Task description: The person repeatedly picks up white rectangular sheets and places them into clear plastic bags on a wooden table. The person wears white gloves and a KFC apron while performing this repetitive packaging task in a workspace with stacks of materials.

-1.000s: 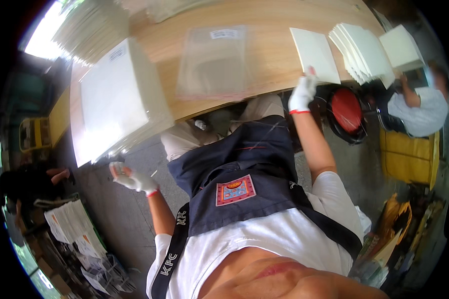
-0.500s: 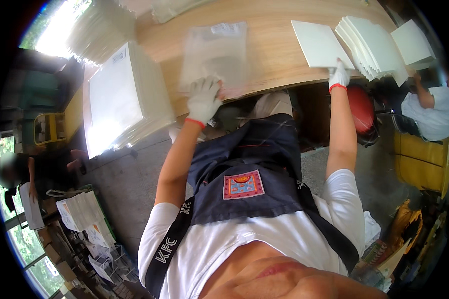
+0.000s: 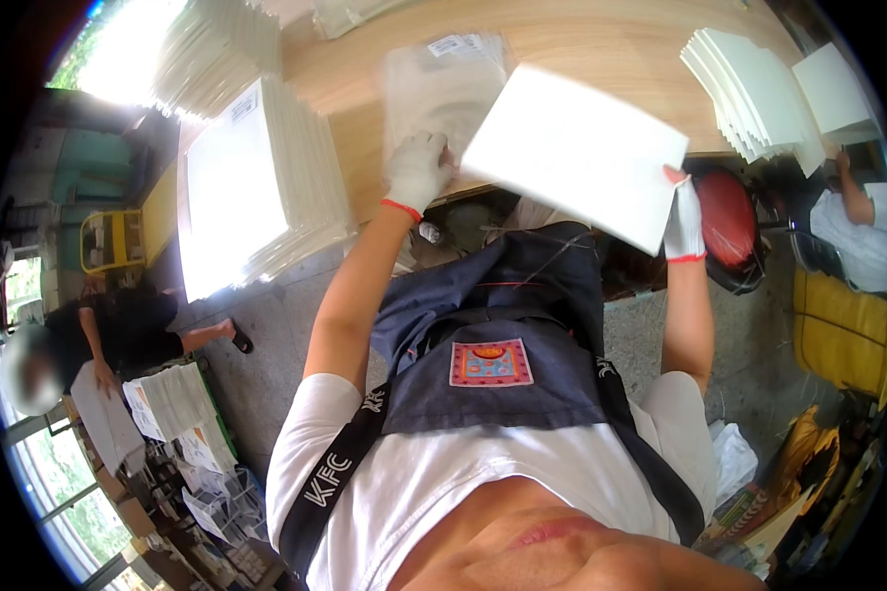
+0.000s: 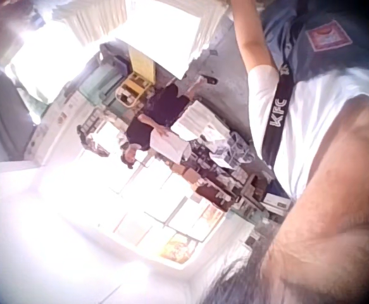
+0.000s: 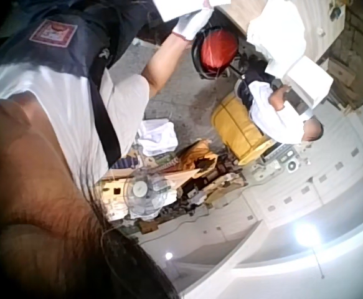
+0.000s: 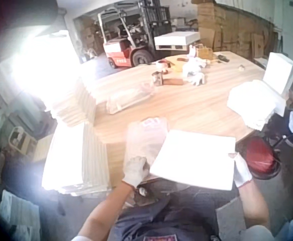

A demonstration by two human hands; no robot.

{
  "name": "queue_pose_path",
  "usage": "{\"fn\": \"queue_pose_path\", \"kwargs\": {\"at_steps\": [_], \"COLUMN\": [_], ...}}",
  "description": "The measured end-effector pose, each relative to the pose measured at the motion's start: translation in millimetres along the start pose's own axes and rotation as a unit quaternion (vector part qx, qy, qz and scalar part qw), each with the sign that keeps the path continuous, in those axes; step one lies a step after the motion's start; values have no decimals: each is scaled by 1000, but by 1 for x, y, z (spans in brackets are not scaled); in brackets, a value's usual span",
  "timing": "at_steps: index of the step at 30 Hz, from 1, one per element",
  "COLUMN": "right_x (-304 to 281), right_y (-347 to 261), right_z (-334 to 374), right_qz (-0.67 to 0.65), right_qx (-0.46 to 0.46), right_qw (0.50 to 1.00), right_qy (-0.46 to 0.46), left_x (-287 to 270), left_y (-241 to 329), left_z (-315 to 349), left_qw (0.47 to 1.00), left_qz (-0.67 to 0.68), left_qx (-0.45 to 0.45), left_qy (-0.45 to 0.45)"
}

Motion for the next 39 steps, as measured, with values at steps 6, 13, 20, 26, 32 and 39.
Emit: {"fn": "queue_pose_path", "kwargs": {"at_steps": [6, 13, 20, 26, 32, 39], "right_x": [15, -12, -4, 17, 38, 50], "right_y": [52, 77, 107, 136, 146, 124], "right_z": [44, 10, 12, 33, 61, 63], "right_qz": [58, 34, -37, -107, -115, -4], "right_qx": [106, 78, 31, 63, 39, -1], "right_qw": [990, 991, 999, 992, 993, 1000], "right_qy": [-70, -104, -2, 14, 8, -7], "left_x": [2, 3, -5, -15, -1, 70], "left_y": [6, -12, -28, -23, 3, 16], "left_z": [8, 15, 21, 26, 69, 75], "left_qw": [996, 989, 984, 958, 737, 629], "left_qz": [16, 29, 101, 256, 494, 635], "left_qx": [32, 59, -17, -34, -209, -431], "left_qy": [81, 133, 145, 123, 412, 122]}}
Point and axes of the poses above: each hand's wrist, its own z-axis away from the middle knuckle, its own x-axis out of the palm, y = z × x, the point moved 6 cm from there along -z, towards the middle knuckle, and after that the axes turned 15 degrees about y, right-handed, at the moved point
